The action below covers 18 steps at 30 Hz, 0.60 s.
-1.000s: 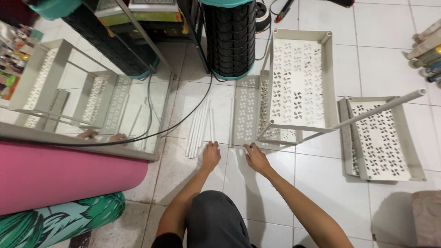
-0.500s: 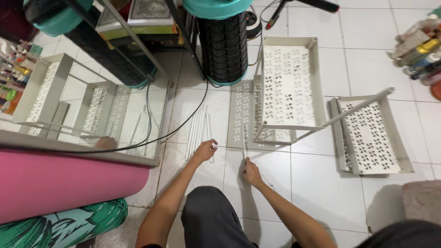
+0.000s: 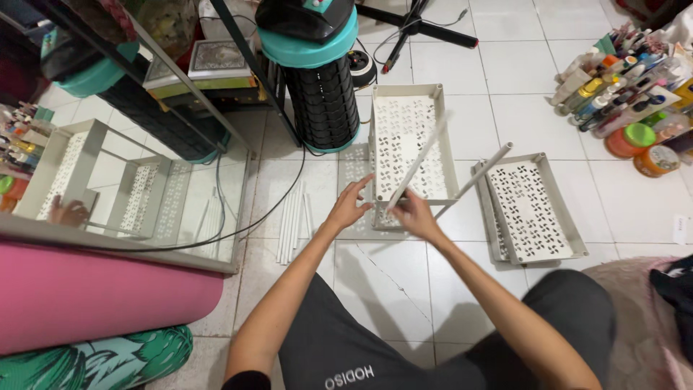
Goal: The person assembles a small plastic shelving unit by inserting white plastic rods into the corner holes of perforated trays. They connect two trays with vertical rods and then place a third tray on top to form a two-tiered shelf.
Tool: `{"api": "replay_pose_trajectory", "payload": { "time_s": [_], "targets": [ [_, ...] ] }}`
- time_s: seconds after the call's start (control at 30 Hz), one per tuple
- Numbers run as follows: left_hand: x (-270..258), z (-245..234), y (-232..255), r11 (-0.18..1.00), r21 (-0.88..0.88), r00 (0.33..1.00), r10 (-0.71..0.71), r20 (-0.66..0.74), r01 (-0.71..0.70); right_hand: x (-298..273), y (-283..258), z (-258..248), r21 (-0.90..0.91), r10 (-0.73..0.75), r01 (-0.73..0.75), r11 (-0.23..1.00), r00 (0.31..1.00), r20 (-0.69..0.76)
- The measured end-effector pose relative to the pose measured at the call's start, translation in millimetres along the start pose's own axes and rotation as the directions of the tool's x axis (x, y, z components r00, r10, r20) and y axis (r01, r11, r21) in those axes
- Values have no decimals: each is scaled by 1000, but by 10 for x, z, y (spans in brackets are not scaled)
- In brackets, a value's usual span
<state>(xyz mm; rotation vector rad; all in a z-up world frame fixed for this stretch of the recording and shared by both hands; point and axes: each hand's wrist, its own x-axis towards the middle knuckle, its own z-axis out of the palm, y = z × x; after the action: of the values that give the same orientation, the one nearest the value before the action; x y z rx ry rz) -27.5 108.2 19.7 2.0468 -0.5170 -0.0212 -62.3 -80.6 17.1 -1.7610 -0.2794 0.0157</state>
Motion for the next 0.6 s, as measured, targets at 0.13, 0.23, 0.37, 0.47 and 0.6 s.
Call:
{"api": "replay_pose_trajectory", "payload": {
  "time_s": [0.13,0.23,0.37,0.47,0.6],
  "targets": [
    [-16,285,145,990,-57,987,-133,-94,128,322,6,-141,-113,-19,12,993,998,-67],
    [-18,431,182,936,-238,943,-299,-143,261,375,21,-17,-72,57,-59,996,998,-34],
    [-9,507,214,902,-290,910,-378,-171,320,366,-33,7,-139,9,-7,990,1000,10],
    [23,508,231,938,-132,911,-343,-230,320,318,-60,-38,-167,-162,173,971,984,80],
    [82,522,323,885,-262,881,-438,-181,386,313,-111,-103,-194,-222,236,952,971,92]
  ]
}}
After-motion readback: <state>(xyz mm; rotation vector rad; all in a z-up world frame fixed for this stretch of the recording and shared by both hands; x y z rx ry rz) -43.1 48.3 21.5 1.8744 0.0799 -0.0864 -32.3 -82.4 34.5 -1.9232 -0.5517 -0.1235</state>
